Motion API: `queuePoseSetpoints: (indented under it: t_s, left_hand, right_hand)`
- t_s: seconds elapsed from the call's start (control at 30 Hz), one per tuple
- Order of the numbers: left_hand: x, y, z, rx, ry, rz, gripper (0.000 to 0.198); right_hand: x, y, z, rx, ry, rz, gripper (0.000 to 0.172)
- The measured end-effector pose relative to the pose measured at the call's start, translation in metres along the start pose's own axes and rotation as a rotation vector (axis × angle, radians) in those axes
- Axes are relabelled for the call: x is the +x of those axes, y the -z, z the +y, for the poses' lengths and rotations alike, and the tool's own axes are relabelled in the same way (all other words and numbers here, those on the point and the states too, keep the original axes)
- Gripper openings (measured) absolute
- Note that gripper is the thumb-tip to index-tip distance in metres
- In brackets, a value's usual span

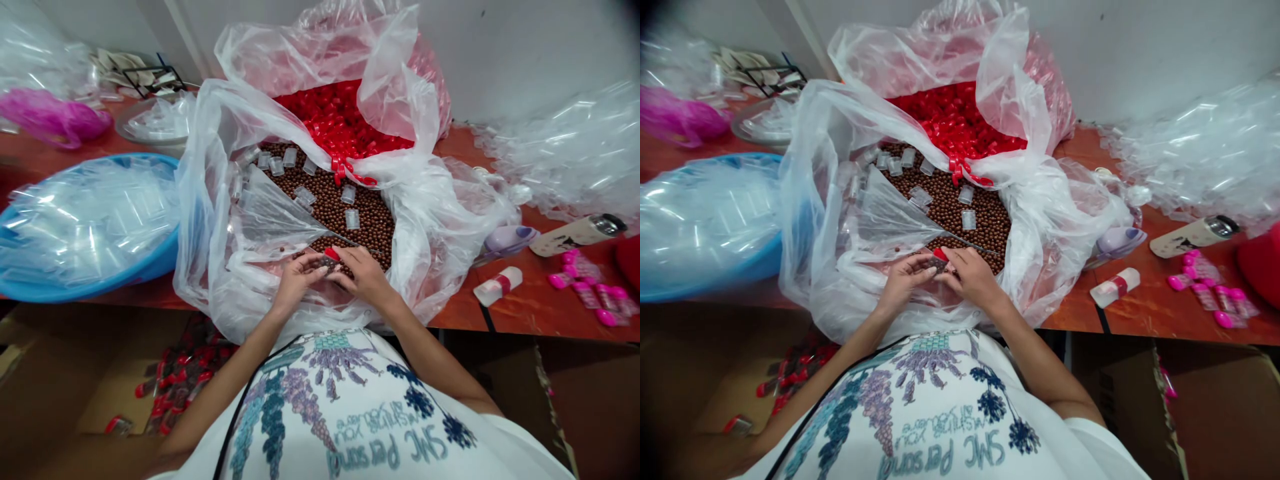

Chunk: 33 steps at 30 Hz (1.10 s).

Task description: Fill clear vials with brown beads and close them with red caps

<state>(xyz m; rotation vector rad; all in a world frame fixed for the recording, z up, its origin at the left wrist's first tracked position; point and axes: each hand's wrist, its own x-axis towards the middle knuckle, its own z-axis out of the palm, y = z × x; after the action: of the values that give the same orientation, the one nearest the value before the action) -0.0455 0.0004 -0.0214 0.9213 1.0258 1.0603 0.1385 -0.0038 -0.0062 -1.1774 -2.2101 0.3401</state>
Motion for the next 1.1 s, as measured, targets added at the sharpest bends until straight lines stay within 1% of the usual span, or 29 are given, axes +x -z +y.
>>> queuePoseSetpoints:
  t_s: [0.07, 0.1, 0.17, 0.23, 0.33, 0.4, 0.47, 0.53, 0.57, 0.6, 0.63, 0.67, 0.7, 0.73, 0.77, 0.8, 0.83, 0.87, 0.9, 0.97, 1.0, 1.03, 1.1]
  left_hand:
    - [-0.002, -0.001, 0.001, -0.013, 0.0, 0.014, 0.04]
    - [-0.003, -0.002, 0.002, -0.03, 0.01, 0.014, 0.04]
    - [-0.003, -0.005, 0.005, -0.094, 0.046, 0.005, 0.038]
    - [-0.003, -0.01, 0.006, -0.174, 0.121, -0.026, 0.038]
    - [-0.002, -0.02, 0.004, -0.216, 0.237, -0.047, 0.05]
    - [-0.001, -0.026, 0.001, -0.183, 0.252, -0.017, 0.051]
    - [-0.001, -0.03, 0.0, -0.161, 0.218, 0.025, 0.046]
    - [-0.001, -0.031, 0.001, -0.172, 0.193, 0.036, 0.044]
    - [-0.001, -0.031, 0.003, -0.186, 0.186, 0.036, 0.044]
    - [-0.001, -0.03, 0.006, -0.2, 0.18, 0.035, 0.044]
    - [-0.001, -0.029, 0.009, -0.212, 0.175, 0.032, 0.044]
    - [-0.001, -0.028, 0.011, -0.223, 0.17, 0.026, 0.044]
    - [-0.001, -0.028, 0.013, -0.231, 0.163, 0.019, 0.044]
    - [-0.001, -0.027, 0.014, -0.234, 0.161, 0.01, 0.044]
    - [-0.001, -0.027, 0.014, -0.23, 0.167, -0.004, 0.045]
    - [-0.001, -0.028, 0.014, -0.218, 0.176, -0.013, 0.046]
    - [0.0, -0.029, 0.012, -0.198, 0.178, -0.007, 0.046]
    - [0.0, -0.03, 0.01, -0.175, 0.174, 0.013, 0.047]
    - [0.0, -0.031, 0.008, -0.159, 0.171, 0.037, 0.047]
    - [0.0, -0.033, 0.005, -0.161, 0.185, 0.063, 0.053]
    - [0.0, -0.034, 0.004, -0.173, 0.204, 0.053, 0.058]
    - [0.0, -0.034, 0.003, -0.179, 0.229, 0.03, 0.064]
    - [0.0, -0.034, 0.002, -0.148, 0.263, -0.004, 0.07]
  right_hand:
    - [0.0, -0.002, -0.002, -0.058, -0.008, -0.005, 0.061]
    - [0.0, -0.003, -0.003, -0.076, -0.008, -0.004, 0.063]
    - [-0.001, -0.006, -0.004, -0.087, 0.012, 0.004, 0.063]
    - [-0.002, -0.009, -0.004, -0.083, 0.048, 0.009, 0.061]
    - [-0.004, -0.013, -0.006, -0.08, 0.093, 0.0, 0.06]
    - [-0.004, -0.014, -0.008, -0.074, 0.097, -0.012, 0.06]
    - [-0.005, -0.013, -0.01, -0.033, 0.084, -0.037, 0.059]
    - [-0.006, -0.009, -0.01, 0.071, 0.025, -0.073, 0.068]
    - [-0.007, -0.007, -0.01, 0.141, -0.045, -0.071, 0.076]
    - [-0.008, -0.004, -0.009, 0.215, -0.146, -0.048, 0.082]
    - [-0.009, -0.002, -0.008, 0.288, -0.264, -0.017, 0.083]
    - [-0.011, -0.001, -0.007, 0.352, -0.377, 0.011, 0.075]
    - [-0.011, 0.001, -0.006, 0.402, -0.462, 0.034, 0.06]
    - [-0.012, 0.001, -0.006, 0.438, -0.506, 0.049, 0.043]
    - [-0.011, 0.002, -0.007, 0.457, -0.508, 0.059, 0.032]
    - [-0.01, 0.002, -0.008, 0.456, -0.48, 0.073, 0.028]
    - [-0.009, 0.002, -0.01, 0.426, -0.435, 0.093, 0.029]
    - [-0.008, 0.002, -0.012, 0.374, -0.38, 0.106, 0.032]
    - [-0.007, 0.001, -0.015, 0.306, -0.317, 0.096, 0.039]
    - [-0.005, 0.0, -0.019, 0.151, -0.195, 0.016, 0.066]
    - [-0.005, -0.001, -0.021, 0.082, -0.149, -0.033, 0.077]
    - [-0.005, -0.002, -0.022, 0.026, -0.119, -0.074, 0.085]
    - [-0.006, -0.004, -0.024, -0.053, -0.099, -0.114, 0.092]
